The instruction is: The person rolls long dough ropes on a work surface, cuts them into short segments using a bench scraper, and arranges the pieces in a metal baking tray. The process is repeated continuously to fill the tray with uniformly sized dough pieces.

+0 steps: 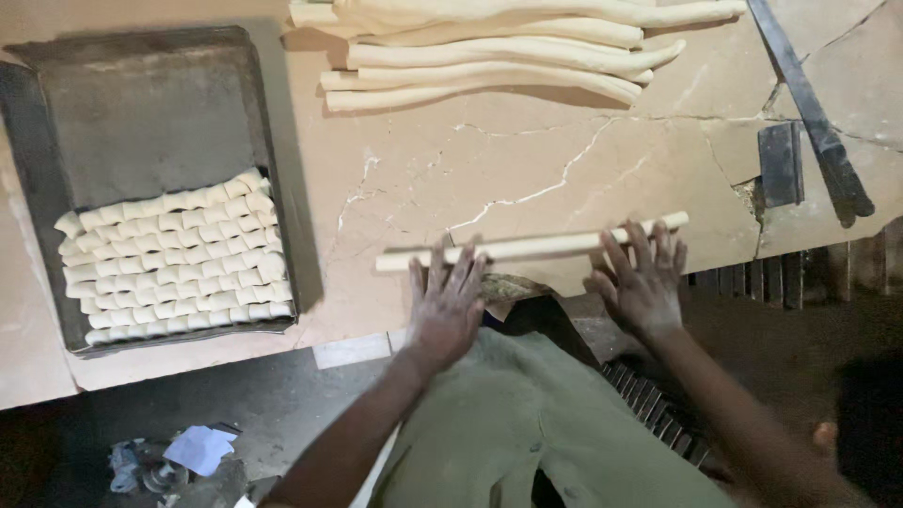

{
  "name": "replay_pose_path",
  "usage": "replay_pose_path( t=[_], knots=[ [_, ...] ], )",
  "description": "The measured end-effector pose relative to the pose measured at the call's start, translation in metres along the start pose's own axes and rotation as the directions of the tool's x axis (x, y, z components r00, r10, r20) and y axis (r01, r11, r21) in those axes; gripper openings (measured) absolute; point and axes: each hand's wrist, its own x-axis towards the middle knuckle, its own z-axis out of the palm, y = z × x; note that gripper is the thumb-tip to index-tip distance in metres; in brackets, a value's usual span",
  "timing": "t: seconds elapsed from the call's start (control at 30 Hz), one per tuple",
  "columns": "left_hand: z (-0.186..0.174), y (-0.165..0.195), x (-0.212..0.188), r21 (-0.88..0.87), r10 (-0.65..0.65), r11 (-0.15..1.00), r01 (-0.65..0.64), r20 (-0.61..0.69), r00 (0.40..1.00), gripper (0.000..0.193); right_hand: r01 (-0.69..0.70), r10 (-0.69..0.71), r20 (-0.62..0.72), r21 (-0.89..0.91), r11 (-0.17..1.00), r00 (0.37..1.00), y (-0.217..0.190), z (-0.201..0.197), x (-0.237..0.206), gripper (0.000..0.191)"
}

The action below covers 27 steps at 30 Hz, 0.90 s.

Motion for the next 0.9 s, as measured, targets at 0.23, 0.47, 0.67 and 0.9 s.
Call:
replay_pose_path(
  t=[0.23, 0.47, 0.67, 0.9],
  knots=[
    [0.006, -0.039, 0.028, 0.092, -0.19, 0.97, 0.223, -0.278, 0.942, 0.062, -0.015, 0.037, -0.157, 0.133, 0.991, 0.987, 0.028, -0.009, 0.064, 0.065],
    [-0.065, -0.118, 0.146, -0.203, -0.363, 0.932, 0.302, -0.518, 0.774, 0.069, 0.087, 0.049, -0.383, 0.33, 0.94, 0.923, 0.044, -0.088, 0.202, 0.074],
    [-0.016, -0.072, 0.077, -0.091, -0.314, 0.948, 0.305, -0.417, 0.853, 0.066, 0.286, -0.263, -0.247, 0.063, 0.956, 0.933, 0.07, -0.04, 0.141, 0.07],
    [0.052, 0.043, 0.0, -0.108, -0.545, 0.824, 0.556, -0.417, 0.727, 0.073, 0.405, -0.353, -0.272, 0.166, 0.899, 0.895, 0.104, 0.014, 0.015, 0.074]
  ],
)
